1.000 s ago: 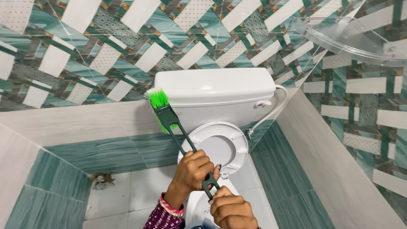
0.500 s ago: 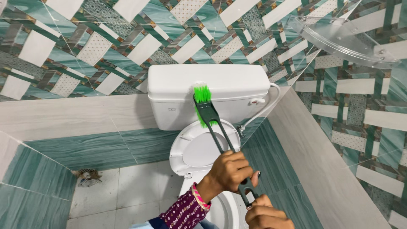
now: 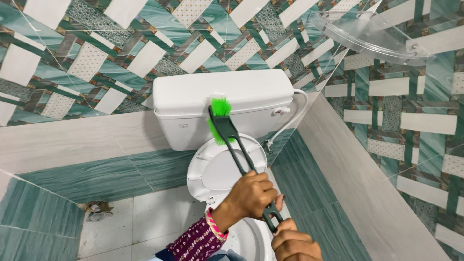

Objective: The person cleans a toilet bowl and its exterior surfaces using a brush by hand.

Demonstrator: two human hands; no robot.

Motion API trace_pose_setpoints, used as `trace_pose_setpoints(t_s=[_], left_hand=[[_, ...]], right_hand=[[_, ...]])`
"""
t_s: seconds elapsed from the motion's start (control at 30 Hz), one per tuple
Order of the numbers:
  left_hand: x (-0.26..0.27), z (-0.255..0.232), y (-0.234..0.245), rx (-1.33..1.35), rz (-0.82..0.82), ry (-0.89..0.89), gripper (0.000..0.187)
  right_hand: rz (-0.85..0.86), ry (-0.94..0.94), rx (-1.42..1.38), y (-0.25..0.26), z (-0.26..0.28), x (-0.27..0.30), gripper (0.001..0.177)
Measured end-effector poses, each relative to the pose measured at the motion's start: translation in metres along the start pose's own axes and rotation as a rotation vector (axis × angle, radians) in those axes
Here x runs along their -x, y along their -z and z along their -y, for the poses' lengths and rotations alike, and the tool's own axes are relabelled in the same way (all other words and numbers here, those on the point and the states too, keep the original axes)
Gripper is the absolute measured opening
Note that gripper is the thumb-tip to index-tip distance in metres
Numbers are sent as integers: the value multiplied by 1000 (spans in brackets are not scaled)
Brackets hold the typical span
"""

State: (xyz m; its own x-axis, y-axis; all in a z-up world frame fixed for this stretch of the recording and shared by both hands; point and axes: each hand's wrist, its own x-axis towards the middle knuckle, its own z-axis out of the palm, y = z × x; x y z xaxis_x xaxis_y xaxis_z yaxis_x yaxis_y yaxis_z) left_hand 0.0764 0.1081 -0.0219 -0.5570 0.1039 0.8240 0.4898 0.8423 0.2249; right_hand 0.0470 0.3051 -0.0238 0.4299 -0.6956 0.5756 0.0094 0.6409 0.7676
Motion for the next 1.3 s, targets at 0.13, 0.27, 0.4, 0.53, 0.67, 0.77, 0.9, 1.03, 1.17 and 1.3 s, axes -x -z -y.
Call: trace_pose_setpoints(t_s=[0.13, 0.27, 0.4, 0.53, 0.67, 0.77, 0.9, 1.03, 1.17, 1.3], left_hand=[[6, 5, 24, -116, -48, -9, 33], [0, 6, 8, -121, -75, -33, 35], [-18, 12, -32, 105, -65, -64, 29], [-29, 21, -53, 211, -44, -75, 25], [-22, 7, -48, 195, -10, -54, 28], [-2, -9, -21, 126, -14, 8, 30], [26, -8, 29, -138, -180, 48, 31], [39, 1, 63, -243, -254, 92, 26], [46, -17, 54, -266, -290, 101, 24], [72, -27, 21, -202, -324, 209, 27]], right_hand=[[-247, -682, -1729, 8, 23, -15, 44], [-339, -917, -2350, -4, 7, -22, 41], [-274, -909, -2144, -10, -3, -42, 30], [-232, -920, -1989, -8, -5, -43, 24], [-211, -935, -1984, -8, -4, -16, 27], [-105, -950, -2047, 2, 2, -10, 28], [-244, -855, -2331, 6, 12, -42, 30], [-464, -730, -2516, 8, 25, -84, 33], [-368, -743, -2521, 19, 39, -49, 40], [596, -991, -2440, 35, 62, 4, 45]])
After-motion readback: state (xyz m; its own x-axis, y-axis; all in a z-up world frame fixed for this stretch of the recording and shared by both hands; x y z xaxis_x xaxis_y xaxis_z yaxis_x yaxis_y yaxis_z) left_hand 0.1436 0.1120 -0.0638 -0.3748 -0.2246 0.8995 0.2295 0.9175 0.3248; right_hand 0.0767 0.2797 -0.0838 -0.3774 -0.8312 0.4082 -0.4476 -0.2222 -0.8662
